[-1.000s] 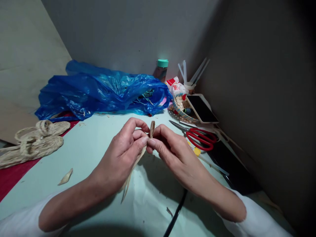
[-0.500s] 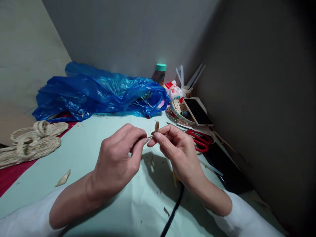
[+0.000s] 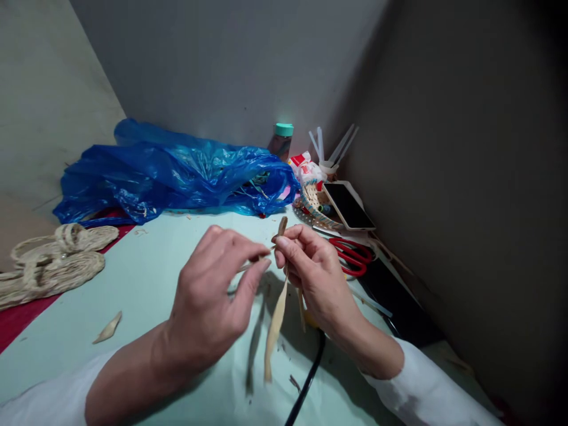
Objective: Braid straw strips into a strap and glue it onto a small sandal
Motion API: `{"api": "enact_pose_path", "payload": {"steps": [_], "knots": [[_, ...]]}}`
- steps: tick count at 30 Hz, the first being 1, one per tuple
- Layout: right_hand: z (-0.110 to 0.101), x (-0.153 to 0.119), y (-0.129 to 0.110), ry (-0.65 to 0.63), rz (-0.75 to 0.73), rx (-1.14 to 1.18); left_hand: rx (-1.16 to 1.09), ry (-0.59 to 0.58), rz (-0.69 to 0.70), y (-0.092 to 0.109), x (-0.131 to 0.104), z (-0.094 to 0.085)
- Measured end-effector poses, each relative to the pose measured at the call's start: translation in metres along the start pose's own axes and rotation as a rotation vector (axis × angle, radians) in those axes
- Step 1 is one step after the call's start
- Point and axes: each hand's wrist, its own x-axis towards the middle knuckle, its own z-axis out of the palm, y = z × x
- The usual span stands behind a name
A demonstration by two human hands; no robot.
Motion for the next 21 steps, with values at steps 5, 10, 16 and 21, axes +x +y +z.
{"api": "enact_pose_path", "payload": {"steps": [5,10,16,21], "knots": [[0.004,-0.006,0.000,-0.109,-0.002,-0.082,-0.596,-0.312,-0.534,-0.002,0.012,0.002],[0.001,-0.010,-0.001,-0.190,-0.049,-0.204,-0.642,-0.206,-0.600,-0.002,0.013,0.004],[-0.002,-0.009,-0.008,-0.223,-0.142,-0.367,-0.492,-0.072,-0.555,-0.002,0.016,-0.001],[-0.005,-0.007,-0.017,-0.127,-0.260,-0.774,-0.376,0.000,-0.550,-0.009,0.020,-0.003]]}}
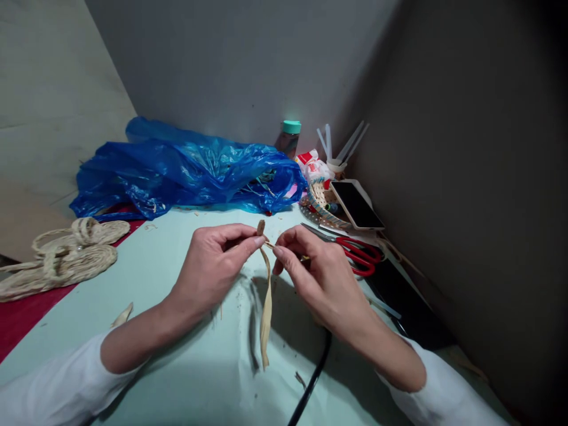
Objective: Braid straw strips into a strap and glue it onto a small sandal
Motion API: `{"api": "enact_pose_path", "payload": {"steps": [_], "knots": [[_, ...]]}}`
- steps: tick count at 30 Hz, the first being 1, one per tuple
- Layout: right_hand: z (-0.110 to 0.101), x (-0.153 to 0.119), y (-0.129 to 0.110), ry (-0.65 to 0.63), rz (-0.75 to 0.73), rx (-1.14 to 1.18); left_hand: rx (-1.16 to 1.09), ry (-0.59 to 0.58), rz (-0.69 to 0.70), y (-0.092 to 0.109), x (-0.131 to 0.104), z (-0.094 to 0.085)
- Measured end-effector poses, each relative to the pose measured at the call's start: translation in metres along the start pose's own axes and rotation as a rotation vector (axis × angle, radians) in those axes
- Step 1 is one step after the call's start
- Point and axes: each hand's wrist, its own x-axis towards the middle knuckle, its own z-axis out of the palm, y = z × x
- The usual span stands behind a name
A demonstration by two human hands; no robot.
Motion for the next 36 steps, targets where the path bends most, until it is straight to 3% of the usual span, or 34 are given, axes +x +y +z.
{"api": "enact_pose_path", "payload": {"steps": [6,10,13,15,18,20,23,29,33,36], "knots": [[0.025,-0.012,0.010,0.112,-0.319,-0.292,-0.056,-0.038,-0.086,-0.008,-0.001,0.001],[0.036,-0.017,0.016,0.068,-0.509,-0.575,-0.329,-0.083,-0.221,-0.012,-0.001,0.004],[0.030,-0.015,0.011,0.025,-0.539,-0.531,-0.486,-0.122,-0.297,-0.014,0.001,0.004],[0.021,-0.011,0.007,0.064,-0.462,-0.353,-0.491,-0.154,-0.310,-0.012,0.001,0.003],[0.006,-0.003,0.002,0.183,-0.186,-0.036,-0.368,-0.235,-0.253,-0.006,-0.002,0.002],[-0.001,0.001,0.002,0.143,-0.057,0.123,-0.276,-0.289,-0.210,-0.001,-0.005,0.003],[-0.003,0.005,0.005,0.071,-0.025,0.265,-0.200,-0.307,-0.196,0.005,-0.009,0.005],[0.001,0.005,0.010,0.223,0.092,0.448,-0.117,-0.219,-0.150,0.012,-0.010,0.008],[0.005,0.009,0.014,0.259,0.117,0.613,-0.126,-0.179,-0.111,0.013,-0.012,0.009],[0.007,0.012,0.016,0.233,0.126,0.722,-0.213,-0.151,-0.159,0.011,-0.015,0.011]]}}
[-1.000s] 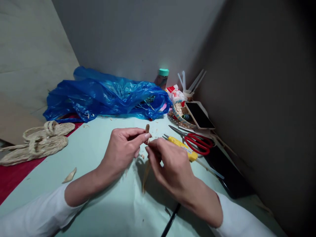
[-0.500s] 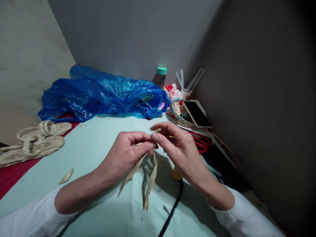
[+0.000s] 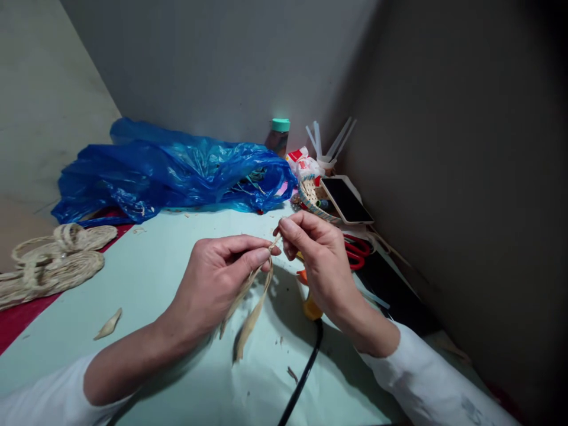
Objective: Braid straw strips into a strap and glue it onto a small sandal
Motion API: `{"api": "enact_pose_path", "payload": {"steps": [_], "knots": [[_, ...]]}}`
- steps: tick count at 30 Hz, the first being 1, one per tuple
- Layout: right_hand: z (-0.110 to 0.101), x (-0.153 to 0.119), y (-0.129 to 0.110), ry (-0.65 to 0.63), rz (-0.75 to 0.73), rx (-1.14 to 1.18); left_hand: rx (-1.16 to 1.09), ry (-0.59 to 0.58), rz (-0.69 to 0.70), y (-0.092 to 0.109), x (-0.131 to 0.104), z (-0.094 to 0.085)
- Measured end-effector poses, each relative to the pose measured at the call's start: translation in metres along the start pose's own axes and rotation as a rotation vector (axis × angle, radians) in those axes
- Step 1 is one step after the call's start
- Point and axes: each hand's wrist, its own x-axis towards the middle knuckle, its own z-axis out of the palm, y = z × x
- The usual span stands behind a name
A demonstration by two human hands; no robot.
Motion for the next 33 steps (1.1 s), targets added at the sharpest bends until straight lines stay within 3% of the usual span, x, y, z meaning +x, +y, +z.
{"api": "enact_pose_path", "payload": {"steps": [5,11,20,23,28,33], "knots": [[-0.001,0.000,0.000,-0.182,0.067,0.054,-0.071,0.009,-0.036,-0.005,-0.001,-0.001],[0.004,-0.012,-0.002,-0.411,0.150,-0.127,-0.228,-0.019,0.019,-0.006,-0.001,-0.005],[0.009,-0.015,-0.004,-0.314,0.093,-0.236,-0.239,-0.063,0.020,-0.008,-0.003,-0.007],[0.008,-0.014,-0.002,-0.240,0.033,-0.272,-0.123,-0.029,0.070,-0.007,-0.003,-0.008],[0.007,-0.015,-0.002,-0.113,-0.053,-0.325,0.363,0.093,0.315,-0.006,-0.002,-0.013],[0.008,-0.014,-0.003,-0.017,0.056,-0.127,0.673,0.178,0.591,-0.011,-0.005,-0.011]]}}
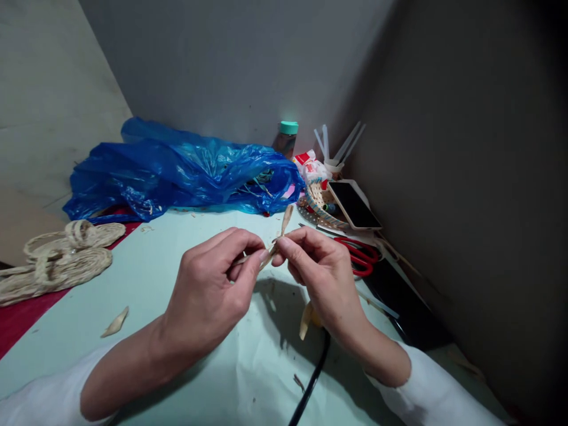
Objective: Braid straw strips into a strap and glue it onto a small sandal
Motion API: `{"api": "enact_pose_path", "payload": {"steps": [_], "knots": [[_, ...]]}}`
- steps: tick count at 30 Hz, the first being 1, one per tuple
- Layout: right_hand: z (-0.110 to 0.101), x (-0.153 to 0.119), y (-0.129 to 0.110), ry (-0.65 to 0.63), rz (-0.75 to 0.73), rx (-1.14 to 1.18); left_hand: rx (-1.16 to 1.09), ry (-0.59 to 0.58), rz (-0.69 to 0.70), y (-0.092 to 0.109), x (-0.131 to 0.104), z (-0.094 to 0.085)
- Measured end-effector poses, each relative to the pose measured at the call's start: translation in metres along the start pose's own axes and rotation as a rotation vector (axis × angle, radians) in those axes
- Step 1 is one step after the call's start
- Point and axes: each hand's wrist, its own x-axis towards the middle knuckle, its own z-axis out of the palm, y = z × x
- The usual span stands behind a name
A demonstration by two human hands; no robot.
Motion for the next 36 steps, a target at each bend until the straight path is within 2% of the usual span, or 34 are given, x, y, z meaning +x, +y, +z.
{"api": "enact_pose_path", "payload": {"steps": [5,7,9,12,15,18,19,22,24,26,30,33,36], "knots": [[0.001,0.002,-0.002,0.013,0.038,0.069,0.230,0.025,0.397,-0.001,-0.009,0.005],[0.001,0.003,-0.002,0.028,0.043,0.056,0.323,0.025,0.509,-0.003,-0.011,0.007],[0.001,0.004,-0.001,0.029,0.054,0.060,0.376,0.023,0.557,-0.006,-0.013,0.008],[0.000,0.005,0.002,0.020,0.084,0.123,0.376,-0.035,0.552,-0.007,-0.015,0.009],[-0.001,0.006,0.003,0.018,0.129,0.193,0.239,-0.031,0.433,-0.005,-0.012,0.007],[0.000,0.007,0.002,-0.045,0.160,0.229,0.023,0.025,0.119,-0.002,-0.002,0.003],[0.000,0.006,0.002,-0.075,0.158,0.236,-0.087,-0.020,-0.005,-0.002,0.002,0.002],[0.003,0.004,0.002,-0.129,0.150,0.241,-0.509,-0.297,-0.360,-0.002,0.011,0.004],[0.004,0.002,0.003,-0.150,0.145,0.222,-0.681,-0.374,-0.507,-0.002,0.013,0.005],[0.004,0.000,0.004,-0.184,0.120,0.165,-0.671,-0.313,-0.528,-0.002,0.014,0.005],[0.000,-0.001,0.001,-0.221,-0.028,-0.134,-0.475,-0.167,-0.417,0.000,0.015,0.001],[-0.004,-0.001,-0.003,-0.197,-0.197,-0.472,-0.403,-0.073,-0.404,0.000,0.015,-0.001],[-0.005,-0.003,0.000,-0.113,-0.433,-0.763,-0.360,0.002,-0.434,-0.001,0.014,-0.001]]}}
